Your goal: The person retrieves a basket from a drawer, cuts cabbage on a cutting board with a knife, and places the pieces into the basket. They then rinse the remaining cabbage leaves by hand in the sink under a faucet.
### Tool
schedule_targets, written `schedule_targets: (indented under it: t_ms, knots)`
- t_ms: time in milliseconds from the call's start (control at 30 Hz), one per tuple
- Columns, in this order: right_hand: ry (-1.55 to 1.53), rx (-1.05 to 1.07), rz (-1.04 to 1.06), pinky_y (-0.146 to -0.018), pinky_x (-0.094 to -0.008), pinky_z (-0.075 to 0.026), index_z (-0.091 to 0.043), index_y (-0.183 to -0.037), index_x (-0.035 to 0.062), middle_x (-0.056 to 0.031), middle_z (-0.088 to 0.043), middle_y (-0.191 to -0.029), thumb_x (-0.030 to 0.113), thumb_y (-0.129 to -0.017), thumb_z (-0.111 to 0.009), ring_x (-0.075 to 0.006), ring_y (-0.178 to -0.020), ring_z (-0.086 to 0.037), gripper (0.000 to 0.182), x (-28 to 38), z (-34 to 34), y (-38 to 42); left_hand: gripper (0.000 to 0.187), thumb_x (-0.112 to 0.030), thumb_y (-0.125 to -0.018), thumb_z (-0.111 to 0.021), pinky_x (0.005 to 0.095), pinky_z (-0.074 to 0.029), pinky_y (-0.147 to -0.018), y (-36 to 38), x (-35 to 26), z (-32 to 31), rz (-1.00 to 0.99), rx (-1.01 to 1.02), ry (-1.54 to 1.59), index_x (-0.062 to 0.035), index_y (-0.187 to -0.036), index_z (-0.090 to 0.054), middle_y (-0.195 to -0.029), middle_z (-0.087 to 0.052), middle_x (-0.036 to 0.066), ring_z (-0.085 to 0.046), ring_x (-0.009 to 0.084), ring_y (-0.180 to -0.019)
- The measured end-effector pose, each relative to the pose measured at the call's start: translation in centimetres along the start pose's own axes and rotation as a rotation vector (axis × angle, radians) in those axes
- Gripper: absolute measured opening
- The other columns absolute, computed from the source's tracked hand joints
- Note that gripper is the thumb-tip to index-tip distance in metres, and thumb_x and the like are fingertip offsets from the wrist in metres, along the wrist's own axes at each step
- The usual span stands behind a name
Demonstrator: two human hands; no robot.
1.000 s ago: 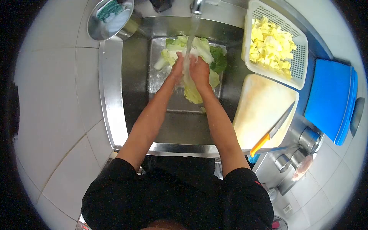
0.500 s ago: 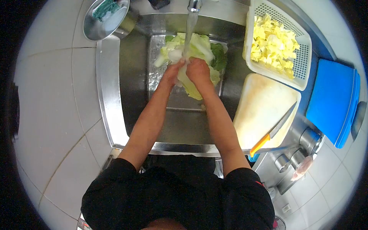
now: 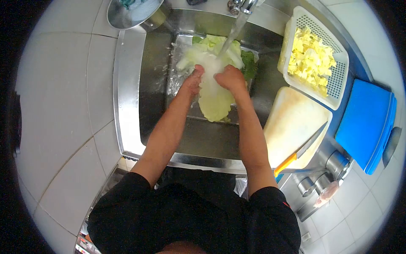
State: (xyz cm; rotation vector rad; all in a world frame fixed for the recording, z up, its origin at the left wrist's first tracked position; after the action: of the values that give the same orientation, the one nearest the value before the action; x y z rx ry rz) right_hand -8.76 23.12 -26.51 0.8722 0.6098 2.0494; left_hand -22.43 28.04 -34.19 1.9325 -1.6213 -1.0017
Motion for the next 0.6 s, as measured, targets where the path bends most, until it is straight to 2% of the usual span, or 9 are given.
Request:
schedule_targets:
  t_ms: [67, 133, 233, 300, 367, 433, 467, 533, 600]
  knots:
    - [0.164, -0.103, 0.079, -0.082, -0.0430, -0.049, -0.064, -0.094, -0.0014, -0.0249, -0.064, -0.098, 0.032, -0.067, -0.061, -0.0387, -0.093, -0.062, 0.043, 1.3, -0.1, 1.6, 0.055, -0.035, -0.081, -0.071, 0.0387, -0.053, -0.079, 0.1, 0.1, -0.3, 0.007, 0.016, 0.029, -0.0084, -0.124, -0.050, -0.112, -0.060, 0.009, -0.062, 0.0229, -0.093]
    - [0.155, -0.120, 0.096, -0.081, -0.0429, -0.049, -0.063, -0.097, -0.0010, -0.0239, -0.064, -0.096, 0.031, -0.068, -0.064, -0.0391, -0.093, -0.061, 0.043, 0.3, -1.4, 0.9, 0.055, -0.036, -0.079, -0.073, 0.0368, -0.053, -0.079, -0.7, 0.4, -0.5, -0.008, 0.216, -0.239, -0.0086, -0.122, -0.052, -0.112, -0.060, 0.008, -0.061, 0.0226, -0.095]
    - [0.125, -0.198, 0.152, -0.081, -0.0424, -0.049, -0.059, -0.104, -0.0001, -0.0225, -0.064, -0.098, 0.027, -0.070, -0.067, -0.0390, -0.095, -0.060, 0.044, 0.7, -1.5, 1.7, 0.054, -0.034, -0.078, -0.074, 0.0351, -0.053, -0.081, -1.0, -0.5, -0.1, -0.061, 0.072, -0.322, -0.0076, -0.120, -0.053, -0.112, -0.060, 0.008, -0.060, 0.0218, -0.099]
    - [0.108, -0.256, 0.189, -0.082, -0.0420, -0.048, -0.057, -0.109, 0.0004, -0.0222, -0.063, -0.102, 0.022, -0.072, -0.068, -0.0385, -0.097, -0.060, 0.044, 0.8, -1.4, 1.8, 0.054, -0.031, -0.079, -0.073, 0.0353, -0.052, -0.082, -1.0, -0.8, -0.1, -0.138, 0.088, -0.370, -0.0075, -0.122, -0.052, -0.113, -0.059, 0.008, -0.060, 0.0213, -0.100]
    - [-0.124, -0.484, 0.667, -0.084, -0.0407, -0.047, -0.055, -0.113, 0.0023, -0.0207, -0.060, -0.108, 0.015, -0.075, -0.068, -0.0368, -0.100, -0.058, 0.042, 1.8, -0.4, 1.9, 0.053, -0.029, -0.080, -0.072, 0.0356, -0.052, -0.083, -0.8, -1.1, -0.5, -0.215, 0.106, -0.419, -0.0073, -0.123, -0.050, -0.114, -0.059, 0.008, -0.059, 0.0208, -0.102]
    - [-0.214, -0.425, 0.669, -0.086, -0.0408, -0.046, -0.055, -0.112, 0.0026, -0.0202, -0.059, -0.108, 0.011, -0.074, -0.066, -0.0368, -0.102, -0.057, 0.040, 1.8, -0.5, 1.5, 0.056, -0.024, -0.080, -0.071, 0.0357, -0.049, -0.088, 0.0, -2.0, -1.2, -0.486, 0.071, -0.500, -0.0081, -0.128, -0.046, -0.117, -0.057, 0.008, -0.057, 0.0211, -0.104]
    - [-0.303, -0.365, 0.674, -0.088, -0.0408, -0.045, -0.055, -0.110, 0.0029, -0.0197, -0.059, -0.107, 0.006, -0.074, -0.064, -0.0368, -0.104, -0.056, 0.037, 2.0, -0.5, 1.3, 0.056, -0.024, -0.080, -0.071, 0.0357, -0.049, -0.088, 0.6, -2.4, -1.9, -0.487, 0.072, -0.499, -0.0081, -0.128, -0.046, -0.117, -0.057, 0.008, -0.057, 0.0211, -0.104]
    - [-0.400, -0.339, 0.679, -0.088, -0.0404, -0.045, -0.056, -0.110, 0.0027, -0.0191, -0.059, -0.107, 0.007, -0.074, -0.066, -0.0360, -0.103, -0.056, 0.038, 1.8, -0.6, 0.7, 0.057, -0.010, -0.080, -0.067, 0.0338, -0.045, -0.092, 2.0, -3.6, -3.1, -0.471, -0.008, -0.630, -0.0080, -0.131, -0.042, -0.119, -0.057, 0.007, -0.054, 0.0188, -0.109]
    - [-0.500, -0.310, 0.680, -0.088, -0.0400, -0.045, -0.056, -0.111, 0.0026, -0.0186, -0.059, -0.106, 0.008, -0.073, -0.067, -0.0352, -0.102, -0.057, 0.039, 1.5, -1.0, -0.2, 0.061, -0.013, -0.078, -0.070, 0.0341, -0.044, -0.094, 1.1, -3.7, -3.1, -0.523, 0.033, -0.677, -0.0077, -0.131, -0.042, -0.119, -0.057, 0.007, -0.055, 0.0204, -0.107]
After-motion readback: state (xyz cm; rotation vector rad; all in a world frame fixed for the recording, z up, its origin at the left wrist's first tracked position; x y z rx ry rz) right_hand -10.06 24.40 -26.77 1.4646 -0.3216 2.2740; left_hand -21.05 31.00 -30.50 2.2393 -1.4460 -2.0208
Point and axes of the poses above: each hand's wrist, its own y-axis away from the middle knuckle, its own z-axis out of the back of the hand, x = y × z, the point moved 4 cm from there along -y, towards the middle knuckle
